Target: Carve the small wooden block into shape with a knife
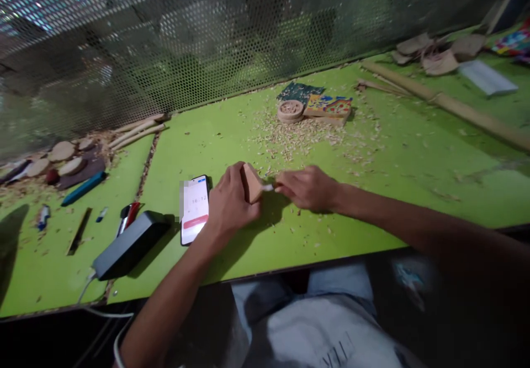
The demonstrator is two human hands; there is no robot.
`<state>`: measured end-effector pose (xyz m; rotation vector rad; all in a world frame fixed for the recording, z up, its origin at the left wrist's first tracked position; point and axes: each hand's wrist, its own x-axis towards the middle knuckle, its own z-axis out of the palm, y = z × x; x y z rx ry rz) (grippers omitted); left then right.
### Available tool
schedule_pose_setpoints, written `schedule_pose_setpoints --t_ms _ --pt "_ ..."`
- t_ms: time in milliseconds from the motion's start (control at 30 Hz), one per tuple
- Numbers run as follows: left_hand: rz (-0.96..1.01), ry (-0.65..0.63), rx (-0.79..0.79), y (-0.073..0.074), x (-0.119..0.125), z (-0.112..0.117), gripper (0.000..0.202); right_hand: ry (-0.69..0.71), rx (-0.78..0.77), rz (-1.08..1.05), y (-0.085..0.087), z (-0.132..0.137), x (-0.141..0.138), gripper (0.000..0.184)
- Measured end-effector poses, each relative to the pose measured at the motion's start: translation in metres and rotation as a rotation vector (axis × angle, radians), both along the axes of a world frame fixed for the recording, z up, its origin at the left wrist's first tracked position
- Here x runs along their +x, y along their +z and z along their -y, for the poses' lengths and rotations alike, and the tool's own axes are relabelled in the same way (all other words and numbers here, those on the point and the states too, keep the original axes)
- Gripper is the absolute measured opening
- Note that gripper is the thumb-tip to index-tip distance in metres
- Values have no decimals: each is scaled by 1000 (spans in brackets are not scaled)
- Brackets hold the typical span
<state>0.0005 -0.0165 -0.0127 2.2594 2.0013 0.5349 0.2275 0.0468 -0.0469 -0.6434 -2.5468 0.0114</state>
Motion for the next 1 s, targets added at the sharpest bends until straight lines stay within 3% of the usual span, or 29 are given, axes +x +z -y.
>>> schedule_pose_setpoints --t_ms 67,167,367,500,667,1000 --pt "59 -92 32 -1 1 3 72 98 90 -37 -3 10 -6 45" --pt "200 -193 61 -4 4 6 62 105 149 -60 -4 13 -5 42" --pt "561 -325 -123 -6 14 9 62 87 146 -31 -1 13 -5 45" --pt "685 -308 -214 -3 18 11 60 102 149 -71 1 17 -6 41" --pt "801 -272 -334 -1 18 11 39 71 107 -48 2 17 -4 40" --pt "914 -187 -383 -6 21 11 40 40 52 13 1 19 -8 44"
